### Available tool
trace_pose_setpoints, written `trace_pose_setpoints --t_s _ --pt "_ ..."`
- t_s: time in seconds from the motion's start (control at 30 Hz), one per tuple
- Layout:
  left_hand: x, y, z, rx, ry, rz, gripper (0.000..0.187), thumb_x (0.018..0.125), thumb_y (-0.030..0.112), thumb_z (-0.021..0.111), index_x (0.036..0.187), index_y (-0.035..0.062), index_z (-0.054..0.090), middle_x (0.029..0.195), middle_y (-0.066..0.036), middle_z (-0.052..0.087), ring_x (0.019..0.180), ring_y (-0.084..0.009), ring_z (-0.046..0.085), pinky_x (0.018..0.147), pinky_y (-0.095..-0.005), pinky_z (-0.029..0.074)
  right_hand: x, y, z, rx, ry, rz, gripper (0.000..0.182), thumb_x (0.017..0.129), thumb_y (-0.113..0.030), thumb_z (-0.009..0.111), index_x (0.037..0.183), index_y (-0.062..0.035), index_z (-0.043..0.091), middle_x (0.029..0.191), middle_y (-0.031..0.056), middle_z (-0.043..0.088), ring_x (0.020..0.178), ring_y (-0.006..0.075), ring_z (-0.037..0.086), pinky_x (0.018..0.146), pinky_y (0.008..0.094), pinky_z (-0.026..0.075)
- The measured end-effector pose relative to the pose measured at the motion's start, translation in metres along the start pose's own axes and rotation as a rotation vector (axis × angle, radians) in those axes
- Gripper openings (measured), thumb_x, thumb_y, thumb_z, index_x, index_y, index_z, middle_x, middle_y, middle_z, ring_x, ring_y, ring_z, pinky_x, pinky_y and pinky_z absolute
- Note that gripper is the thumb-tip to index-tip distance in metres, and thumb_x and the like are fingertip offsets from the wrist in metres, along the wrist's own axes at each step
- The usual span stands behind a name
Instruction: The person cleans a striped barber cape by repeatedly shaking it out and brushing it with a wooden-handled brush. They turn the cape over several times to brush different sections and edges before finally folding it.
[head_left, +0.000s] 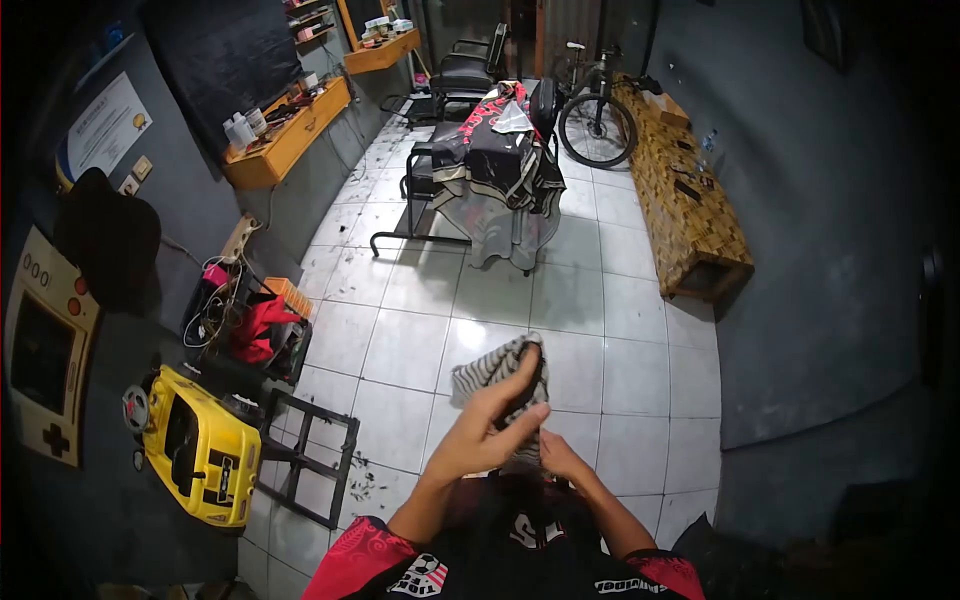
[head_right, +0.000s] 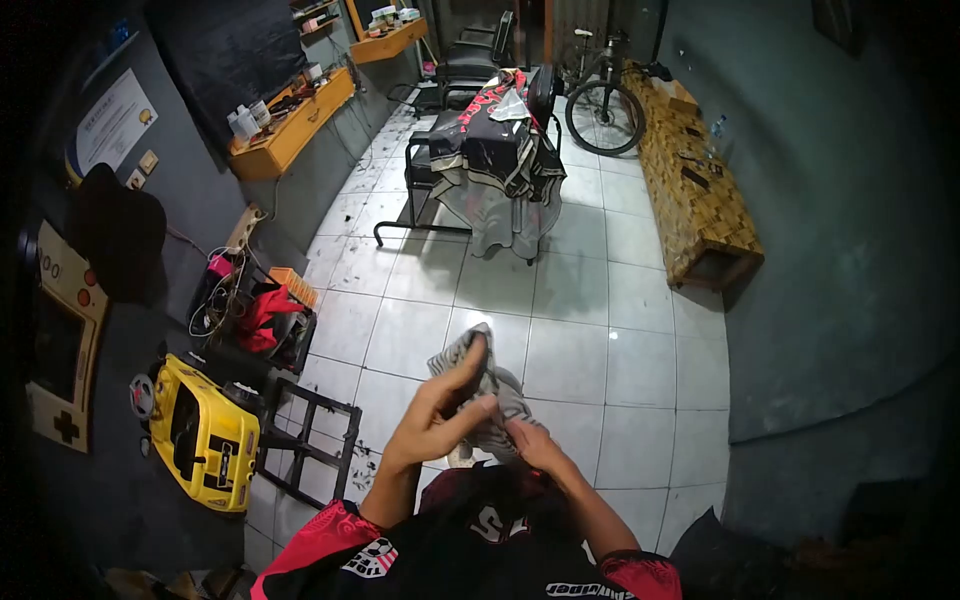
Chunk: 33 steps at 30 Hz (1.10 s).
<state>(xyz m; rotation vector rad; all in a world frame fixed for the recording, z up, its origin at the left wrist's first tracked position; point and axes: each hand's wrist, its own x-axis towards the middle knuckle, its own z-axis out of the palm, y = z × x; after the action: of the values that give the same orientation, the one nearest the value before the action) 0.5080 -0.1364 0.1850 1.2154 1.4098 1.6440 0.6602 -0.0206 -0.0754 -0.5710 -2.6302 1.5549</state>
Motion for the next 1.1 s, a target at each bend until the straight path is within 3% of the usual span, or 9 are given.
trace_pose_setpoints --t_s 0.13,0.3,0.33,0.37,0.53,0.7,0.8,0.9,1.1 --pt "-0.005 0.008 -0.013 -0.272 0.179 0.019 0.063 0.086 0.000 0.054 0.137 -0.0097 0.018 0.136 -0.014 0.035 0.121 -0.0151 0.034 0.099 -0.0247 0.026 -0.046 0.093 0.011 -0.482 -0.421 0.784 0.045 0.089 -0.042 0.039 0.121 -0.0157 0.055 0.098 0.0231 0.061 0.099 0.0352 0.057 0.083 0.0432 0.044" --pt "-0.007 0.001 -0.024 -0.036 0.150 0.059 0.066 0.085 0.004 0.057 0.137 -0.0090 0.019 0.134 -0.014 0.037 0.121 -0.0181 0.035 0.101 -0.0259 0.025 -0.086 0.206 0.017 -0.518 -0.197 0.701 0.064 0.088 -0.055 0.033 0.090 -0.0001 0.066 0.090 0.0257 0.062 0.085 0.0357 0.062 0.075 0.0430 0.048" --pt "-0.006 -0.006 -0.024 0.000 0.117 -0.008 0.067 0.084 0.002 0.057 0.137 -0.0089 0.018 0.137 -0.016 0.033 0.124 -0.0187 0.032 0.102 -0.0271 0.023 -0.069 0.154 -0.007 -0.267 -0.167 0.807 0.067 0.088 -0.055 0.033 0.079 0.0031 0.065 0.082 0.0260 0.062 0.074 0.0367 0.063 0.066 0.0436 0.049" --pt "-0.005 -0.015 -0.023 0.034 0.084 -0.072 0.067 0.083 -0.001 0.056 0.137 -0.0088 0.017 0.139 -0.017 0.030 0.127 -0.0193 0.030 0.104 -0.0283 0.022 -0.063 0.163 -0.003 -0.282 0.138 0.459 0.060 0.091 -0.050 0.033 0.072 0.0007 0.059 0.065 0.0157 0.060 0.049 0.0276 0.057 0.048 0.0378 0.046" --pt "0.002 -0.015 -0.005 0.063 -0.007 -0.239 0.062 0.083 0.000 0.057 0.136 -0.0063 0.025 0.139 -0.015 0.033 0.126 -0.0177 0.033 0.103 -0.0275 0.025 -0.020 -0.098 -0.063 1.087 0.344 0.169 0.043 0.096 -0.044 0.031 0.076 -0.0074 0.042 0.053 -0.0009 0.036 0.040 0.0078 0.032 0.037 0.0248 0.027" --pt "0.009 -0.023 -0.002 0.022 -0.014 -0.048 0.061 0.081 -0.001 0.058 0.135 -0.0067 0.029 0.134 -0.012 0.040 0.119 -0.0136 0.038 0.099 -0.0249 0.027 -0.008 -0.113 -0.037 0.961 0.113 0.115 0.042 0.096 -0.044 0.030 0.097 -0.0041 0.044 0.055 -0.0016 0.037 0.043 0.0064 0.034 0.042 0.0213 0.027" --pt "0.005 -0.025 -0.017 -0.142 0.119 -0.082 0.062 0.080 -0.003 0.058 0.135 -0.0052 0.030 0.127 -0.011 0.046 0.113 -0.0120 0.042 0.094 -0.0239 0.032 0.001 0.004 0.006 0.142 0.056 0.076 0.049 0.093 -0.047 0.037 0.089 -0.0009 0.054 0.067 0.0086 0.054 0.057 0.0196 0.053 0.055 0.0329 0.044" --pt "-0.001 -0.008 -0.031 -0.351 0.221 -0.058 0.064 0.081 -0.005 0.055 0.137 -0.0054 0.024 0.128 -0.011 0.043 0.108 -0.0114 0.045 0.091 -0.0233 0.034 -0.031 0.149 0.035 -0.394 -0.394 0.682 0.065 0.084 -0.060 0.038 0.103 -0.0031 0.062 0.103 0.0217 0.061 0.095 0.0325 0.060 0.076 0.0429 0.047" --pt "-0.013 -0.001 -0.046 0.077 0.200 -0.012 0.067 0.080 -0.004 0.052 0.139 -0.0046 0.019 0.132 -0.015 0.039 0.120 -0.0203 0.038 0.099 -0.0258 0.027 -0.072 0.187 0.009 -0.463 -0.114 0.726 0.063 0.086 -0.054 0.035 0.082 0.0009 0.066 0.071 0.0238 0.062 0.072 0.0322 0.065 0.066 0.0434 0.049"
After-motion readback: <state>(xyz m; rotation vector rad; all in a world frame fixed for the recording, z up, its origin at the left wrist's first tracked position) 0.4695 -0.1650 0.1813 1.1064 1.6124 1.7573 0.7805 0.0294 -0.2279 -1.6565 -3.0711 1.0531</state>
